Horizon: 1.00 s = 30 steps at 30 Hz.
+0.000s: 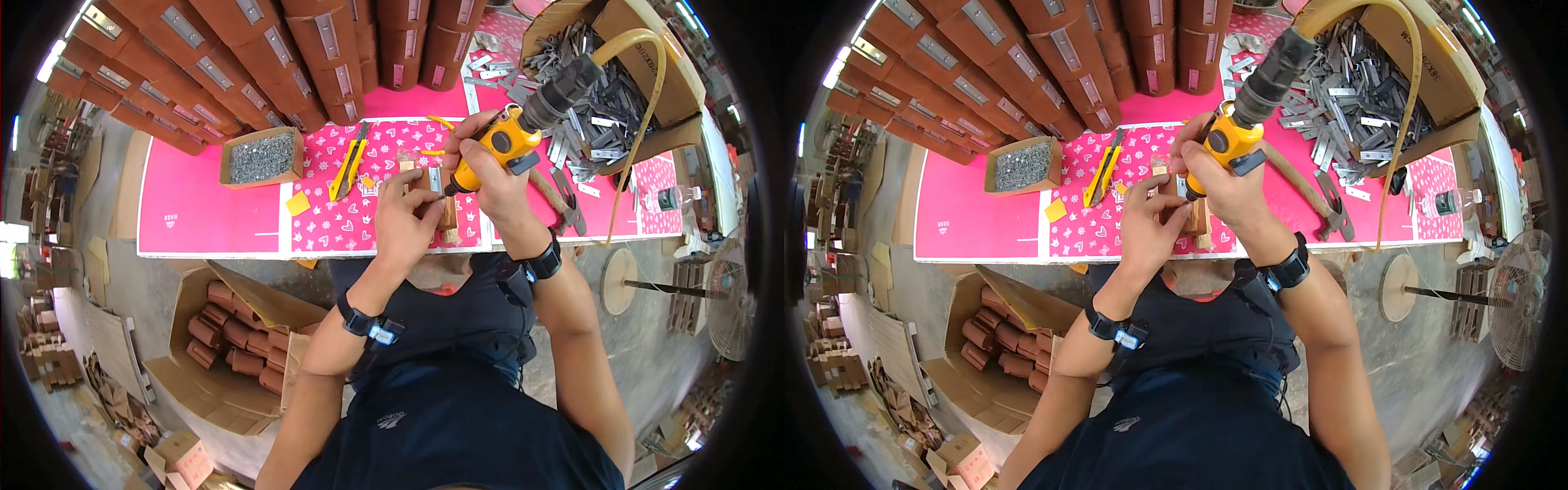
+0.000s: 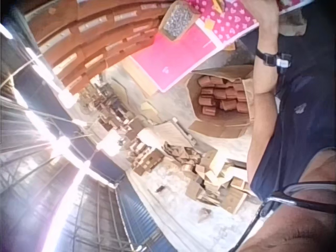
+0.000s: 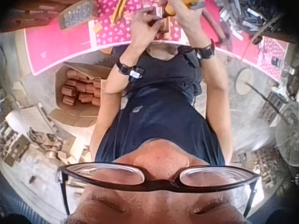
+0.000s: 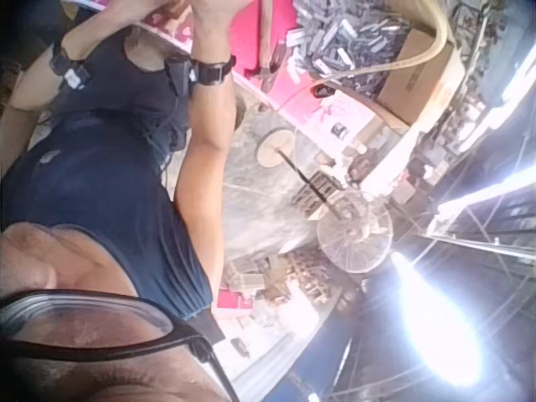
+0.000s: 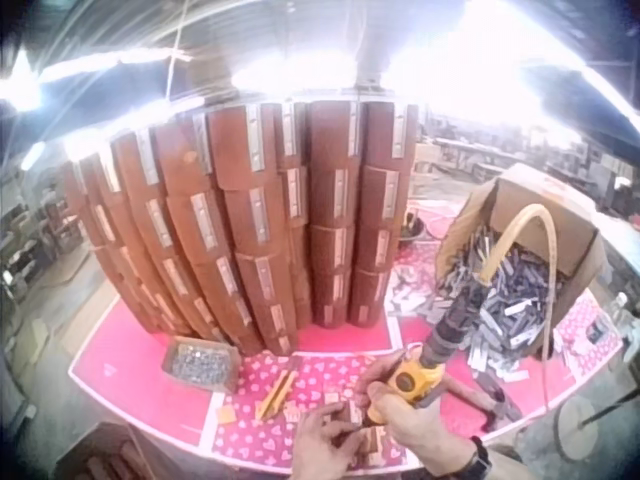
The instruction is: Assembling metal brackets onto wooden furniture components using an electric screwdriver.
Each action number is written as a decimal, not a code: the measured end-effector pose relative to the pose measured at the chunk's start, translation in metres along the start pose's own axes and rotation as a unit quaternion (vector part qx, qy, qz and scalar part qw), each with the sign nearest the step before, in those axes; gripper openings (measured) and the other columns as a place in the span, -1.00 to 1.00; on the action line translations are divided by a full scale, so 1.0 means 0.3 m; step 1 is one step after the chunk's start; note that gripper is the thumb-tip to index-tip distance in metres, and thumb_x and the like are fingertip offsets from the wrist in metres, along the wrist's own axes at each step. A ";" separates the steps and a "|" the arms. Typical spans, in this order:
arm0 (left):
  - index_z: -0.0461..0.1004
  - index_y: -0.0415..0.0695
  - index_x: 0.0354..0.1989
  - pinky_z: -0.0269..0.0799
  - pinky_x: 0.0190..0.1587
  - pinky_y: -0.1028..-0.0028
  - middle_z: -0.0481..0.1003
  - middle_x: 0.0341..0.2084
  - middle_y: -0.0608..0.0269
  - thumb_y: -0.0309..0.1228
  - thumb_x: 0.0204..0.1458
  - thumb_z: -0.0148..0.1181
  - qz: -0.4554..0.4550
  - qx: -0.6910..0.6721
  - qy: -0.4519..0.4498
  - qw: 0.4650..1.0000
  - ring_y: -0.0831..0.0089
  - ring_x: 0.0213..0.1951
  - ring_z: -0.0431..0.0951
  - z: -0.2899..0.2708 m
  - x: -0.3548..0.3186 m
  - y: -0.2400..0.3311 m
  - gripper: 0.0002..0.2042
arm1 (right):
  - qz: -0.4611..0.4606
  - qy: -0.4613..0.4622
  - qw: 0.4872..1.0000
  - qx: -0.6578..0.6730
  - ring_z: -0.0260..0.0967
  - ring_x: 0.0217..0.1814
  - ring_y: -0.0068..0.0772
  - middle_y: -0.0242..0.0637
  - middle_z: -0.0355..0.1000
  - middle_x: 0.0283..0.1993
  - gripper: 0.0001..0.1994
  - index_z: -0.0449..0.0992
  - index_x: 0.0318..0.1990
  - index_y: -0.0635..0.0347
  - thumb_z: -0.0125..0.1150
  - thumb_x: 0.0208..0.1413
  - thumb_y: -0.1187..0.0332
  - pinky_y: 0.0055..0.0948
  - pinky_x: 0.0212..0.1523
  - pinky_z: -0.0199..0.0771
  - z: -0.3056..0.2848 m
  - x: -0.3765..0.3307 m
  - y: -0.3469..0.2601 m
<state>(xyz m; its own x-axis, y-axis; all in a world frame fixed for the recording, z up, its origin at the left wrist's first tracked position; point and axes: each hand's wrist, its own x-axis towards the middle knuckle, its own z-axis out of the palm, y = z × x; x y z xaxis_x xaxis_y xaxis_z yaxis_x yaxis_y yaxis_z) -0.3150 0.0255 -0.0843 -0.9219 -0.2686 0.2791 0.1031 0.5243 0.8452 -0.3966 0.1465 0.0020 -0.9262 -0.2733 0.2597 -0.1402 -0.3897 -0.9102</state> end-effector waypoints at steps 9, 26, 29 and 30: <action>0.67 -0.16 -0.22 0.38 0.17 0.23 0.44 0.11 0.07 -0.42 -0.01 0.38 -0.034 -0.023 -0.032 0.999 0.09 0.17 0.41 0.002 -0.018 -0.019 -0.82 | 0.010 -0.025 0.999 -0.022 0.48 -0.37 -0.55 -0.27 0.50 -0.33 -0.90 0.45 -0.23 0.31 0.15 0.08 0.58 -0.53 -0.33 0.53 0.007 -0.005 0.009; 0.66 -0.15 -0.24 0.44 0.07 0.23 0.55 -0.04 0.13 -0.42 -0.05 0.37 0.069 0.121 -0.057 0.989 0.12 0.00 0.52 -0.049 0.025 0.035 -0.81 | -0.029 -0.077 0.997 -0.005 0.51 -0.29 -0.49 -0.20 0.50 -0.27 -0.81 0.41 -0.15 0.31 0.13 0.06 0.60 -0.46 -0.23 0.58 -0.026 -0.019 -0.026; 0.67 -0.13 -0.28 0.43 0.01 0.20 0.56 -0.13 0.19 -0.42 -0.06 0.35 0.083 0.136 -0.056 0.986 0.14 -0.07 0.52 -0.040 0.042 0.055 -0.84 | -0.030 -0.044 0.999 0.010 0.51 -0.30 -0.47 -0.18 0.50 -0.28 -0.82 0.41 -0.15 0.31 0.11 0.06 0.61 -0.45 -0.25 0.58 -0.041 -0.021 -0.028; 0.67 -0.13 -0.28 0.43 0.01 0.20 0.56 -0.13 0.19 -0.42 -0.06 0.35 0.084 0.136 -0.056 0.986 0.14 -0.07 0.52 -0.041 0.046 0.061 -0.84 | -0.034 -0.044 0.998 0.012 0.50 -0.32 -0.46 -0.19 0.50 -0.30 -0.83 0.41 -0.17 0.31 0.10 0.07 0.61 -0.44 -0.28 0.58 -0.046 -0.021 -0.028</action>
<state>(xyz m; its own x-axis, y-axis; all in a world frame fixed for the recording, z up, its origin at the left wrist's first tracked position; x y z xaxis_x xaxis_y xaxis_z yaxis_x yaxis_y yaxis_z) -0.3214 0.0215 -0.0594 -0.9377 -0.0764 0.3390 0.1677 0.7551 0.6338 -0.3943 0.1635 0.0035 -0.8804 -0.3204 0.3495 -0.1933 -0.4306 -0.8816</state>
